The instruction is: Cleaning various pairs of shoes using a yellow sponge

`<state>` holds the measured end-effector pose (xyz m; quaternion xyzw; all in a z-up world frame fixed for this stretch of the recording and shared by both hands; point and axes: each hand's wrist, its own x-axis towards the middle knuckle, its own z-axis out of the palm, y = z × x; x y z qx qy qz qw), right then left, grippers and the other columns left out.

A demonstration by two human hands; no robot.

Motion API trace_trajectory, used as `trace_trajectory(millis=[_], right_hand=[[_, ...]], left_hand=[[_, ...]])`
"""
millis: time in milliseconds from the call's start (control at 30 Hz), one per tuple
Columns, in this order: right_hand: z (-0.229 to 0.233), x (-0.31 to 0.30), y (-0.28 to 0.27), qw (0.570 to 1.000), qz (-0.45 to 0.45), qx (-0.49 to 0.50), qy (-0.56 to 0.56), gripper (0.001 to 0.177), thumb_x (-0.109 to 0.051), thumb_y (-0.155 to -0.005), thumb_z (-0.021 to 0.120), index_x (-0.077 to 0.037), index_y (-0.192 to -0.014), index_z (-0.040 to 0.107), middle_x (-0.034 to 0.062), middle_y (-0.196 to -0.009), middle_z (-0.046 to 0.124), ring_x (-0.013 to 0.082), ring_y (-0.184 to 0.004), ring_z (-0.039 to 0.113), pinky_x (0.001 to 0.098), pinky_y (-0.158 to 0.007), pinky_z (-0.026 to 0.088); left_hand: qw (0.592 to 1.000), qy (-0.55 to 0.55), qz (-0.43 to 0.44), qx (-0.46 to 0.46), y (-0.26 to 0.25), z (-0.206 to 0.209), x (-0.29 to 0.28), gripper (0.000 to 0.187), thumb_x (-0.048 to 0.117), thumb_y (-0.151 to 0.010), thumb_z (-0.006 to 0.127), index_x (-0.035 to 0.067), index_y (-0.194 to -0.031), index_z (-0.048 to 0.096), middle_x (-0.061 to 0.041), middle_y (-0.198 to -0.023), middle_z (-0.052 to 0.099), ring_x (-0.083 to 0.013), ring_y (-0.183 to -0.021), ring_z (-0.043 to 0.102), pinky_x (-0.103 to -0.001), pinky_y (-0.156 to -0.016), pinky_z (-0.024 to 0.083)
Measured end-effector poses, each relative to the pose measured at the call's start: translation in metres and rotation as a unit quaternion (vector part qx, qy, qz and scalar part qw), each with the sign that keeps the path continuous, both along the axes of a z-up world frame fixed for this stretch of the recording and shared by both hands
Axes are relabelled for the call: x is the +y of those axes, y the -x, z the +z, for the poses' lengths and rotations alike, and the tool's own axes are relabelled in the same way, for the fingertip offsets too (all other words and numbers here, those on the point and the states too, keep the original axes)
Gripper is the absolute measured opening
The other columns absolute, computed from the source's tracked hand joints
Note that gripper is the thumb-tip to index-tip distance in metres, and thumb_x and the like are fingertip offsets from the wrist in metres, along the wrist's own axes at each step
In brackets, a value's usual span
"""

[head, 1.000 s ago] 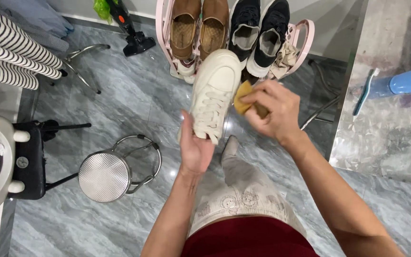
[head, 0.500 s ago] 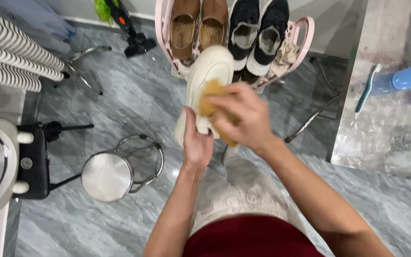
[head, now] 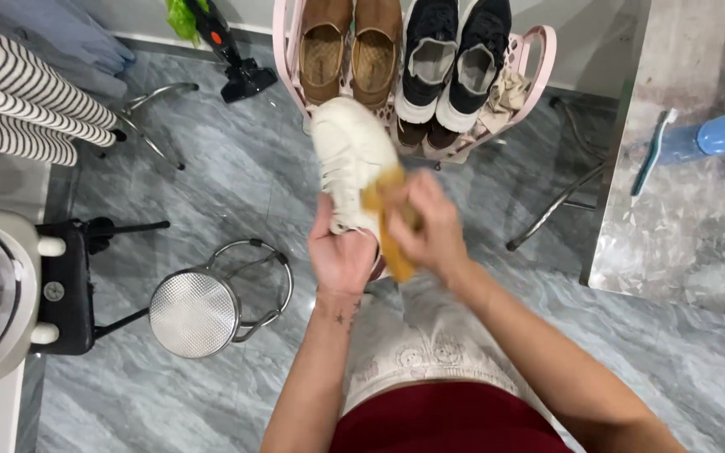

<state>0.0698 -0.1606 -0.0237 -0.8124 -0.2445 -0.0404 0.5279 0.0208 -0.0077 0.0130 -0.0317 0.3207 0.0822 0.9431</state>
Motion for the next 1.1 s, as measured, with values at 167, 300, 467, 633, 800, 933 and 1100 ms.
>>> trace_trajectory(millis=[167,300,467,633,800,933,1100], right_hand=[[-0.006,0.000,-0.007,0.990,-0.018,0.006,0.143,0.019,-0.027,-0.107,0.079,-0.017,-0.122,0.076,0.0109,-0.114,0.071,0.0474,-0.087,0.079,0.0576,-0.076,0.064],[0.004,0.021,-0.031,0.998,-0.029,0.016,0.047,0.019,-0.021,-0.112,0.072,-0.011,-0.127,0.064,0.0194,-0.114,0.063,0.0564,-0.100,0.075,0.0631,-0.082,0.061],[0.006,0.015,0.005,0.984,0.008,-0.038,0.176,0.019,-0.037,-0.109,0.074,-0.032,-0.127,0.076,-0.0095,-0.115,0.070,0.0236,-0.088,0.082,0.0372,-0.082,0.067],[0.048,0.034,-0.072,0.997,-0.056,0.018,0.056,0.020,-0.020,-0.116,0.069,-0.011,-0.130,0.059,0.0163,-0.126,0.066,0.0537,-0.112,0.077,0.0626,-0.090,0.063],[-0.022,-0.023,0.016,0.986,0.032,-0.058,0.151,0.018,-0.034,-0.096,0.081,-0.024,-0.109,0.073,0.0007,-0.102,0.068,0.0347,-0.077,0.078,0.0452,-0.071,0.065],[-0.043,-0.063,0.008,0.895,-0.058,0.401,-0.189,0.021,-0.022,-0.096,0.070,-0.016,-0.116,0.073,0.0000,-0.098,0.070,0.0160,-0.083,0.069,0.0355,-0.079,0.061],[0.004,-0.025,-0.014,0.765,-0.059,0.551,-0.327,0.057,-0.029,-0.096,0.072,-0.010,-0.150,0.070,0.0124,-0.117,0.075,0.0227,-0.101,0.076,0.0417,-0.099,0.067]], left_hand=[[0.998,0.045,0.027,0.019,0.001,-0.019,0.005,0.043,0.034,-0.116,0.074,0.009,-0.151,0.078,-0.012,-0.156,0.079,-0.0258,-0.148,0.073,-0.045,-0.134,0.054],[0.997,0.067,0.025,0.002,0.000,-0.032,0.011,0.045,0.036,-0.116,0.074,0.008,-0.151,0.078,-0.015,-0.154,0.078,-0.0311,-0.149,0.072,-0.053,-0.136,0.052],[0.999,0.036,0.035,-0.001,-0.002,-0.041,0.022,0.050,0.041,-0.114,0.073,0.009,-0.154,0.077,-0.017,-0.158,0.076,-0.0362,-0.151,0.070,-0.061,-0.137,0.048],[0.997,0.072,-0.004,-0.001,-0.004,-0.005,0.004,0.045,0.039,-0.116,0.073,0.009,-0.149,0.080,-0.016,-0.153,0.079,-0.0315,-0.147,0.073,-0.054,-0.135,0.052],[0.999,0.035,0.032,-0.014,-0.003,-0.071,0.053,0.042,0.039,-0.115,0.074,0.015,-0.149,0.080,-0.011,-0.152,0.081,-0.0265,-0.143,0.076,-0.052,-0.134,0.054],[0.997,0.023,0.073,-0.009,0.006,-0.103,0.084,0.037,0.029,-0.116,0.077,0.006,-0.144,0.083,-0.015,-0.146,0.084,-0.0258,-0.137,0.080,-0.047,-0.128,0.059],[0.996,0.036,0.079,-0.018,0.004,-0.116,0.055,0.041,0.034,-0.116,0.075,0.005,-0.145,0.081,-0.017,-0.147,0.082,-0.0279,-0.137,0.080,-0.049,-0.128,0.059]])
